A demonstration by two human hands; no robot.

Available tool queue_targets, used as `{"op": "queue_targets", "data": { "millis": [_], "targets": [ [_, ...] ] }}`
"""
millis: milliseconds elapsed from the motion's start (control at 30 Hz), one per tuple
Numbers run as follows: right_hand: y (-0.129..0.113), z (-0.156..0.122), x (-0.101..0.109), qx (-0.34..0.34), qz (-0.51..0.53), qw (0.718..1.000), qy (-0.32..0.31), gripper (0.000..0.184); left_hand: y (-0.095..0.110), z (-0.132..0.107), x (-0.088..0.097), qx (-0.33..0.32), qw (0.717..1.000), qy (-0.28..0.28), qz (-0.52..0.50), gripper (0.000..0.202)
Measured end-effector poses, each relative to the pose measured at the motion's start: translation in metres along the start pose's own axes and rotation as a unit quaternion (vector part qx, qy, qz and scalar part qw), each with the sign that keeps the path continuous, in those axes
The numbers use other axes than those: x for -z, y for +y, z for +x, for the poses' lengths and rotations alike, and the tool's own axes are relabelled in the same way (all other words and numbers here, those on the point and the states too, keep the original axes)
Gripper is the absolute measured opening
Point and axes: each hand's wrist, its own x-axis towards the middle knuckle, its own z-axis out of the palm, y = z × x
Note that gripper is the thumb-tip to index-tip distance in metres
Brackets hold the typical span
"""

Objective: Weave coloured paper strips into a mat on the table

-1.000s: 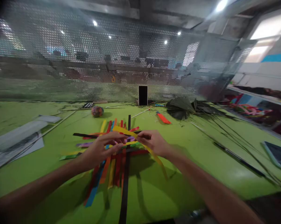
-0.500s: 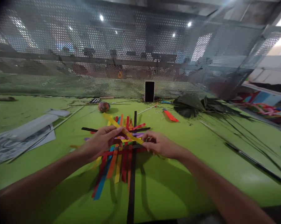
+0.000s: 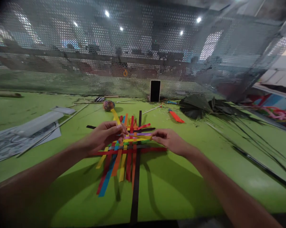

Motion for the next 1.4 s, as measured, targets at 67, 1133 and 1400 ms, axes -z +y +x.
{"op": "queue_targets", "data": {
  "millis": [67,1133,1400],
  "targets": [
    [0.005,0.002,0.004,0.005,-0.018,1.0,0.015,0.039,0.0,0.003,0.004,-0.003,1.0,0.019,0.018,0.042],
    [0.004,-0.001,-0.004,0.094,-0.071,0.967,0.227,0.027,0.005,0.019,0.049,-0.075,0.933,0.008,0.353,0.058],
    [0.005,0.0,-0.01,0.1,-0.061,0.974,0.192,0.027,0.023,0.004,0.057,-0.065,0.929,-0.04,0.362,0.055]
  ]
}}
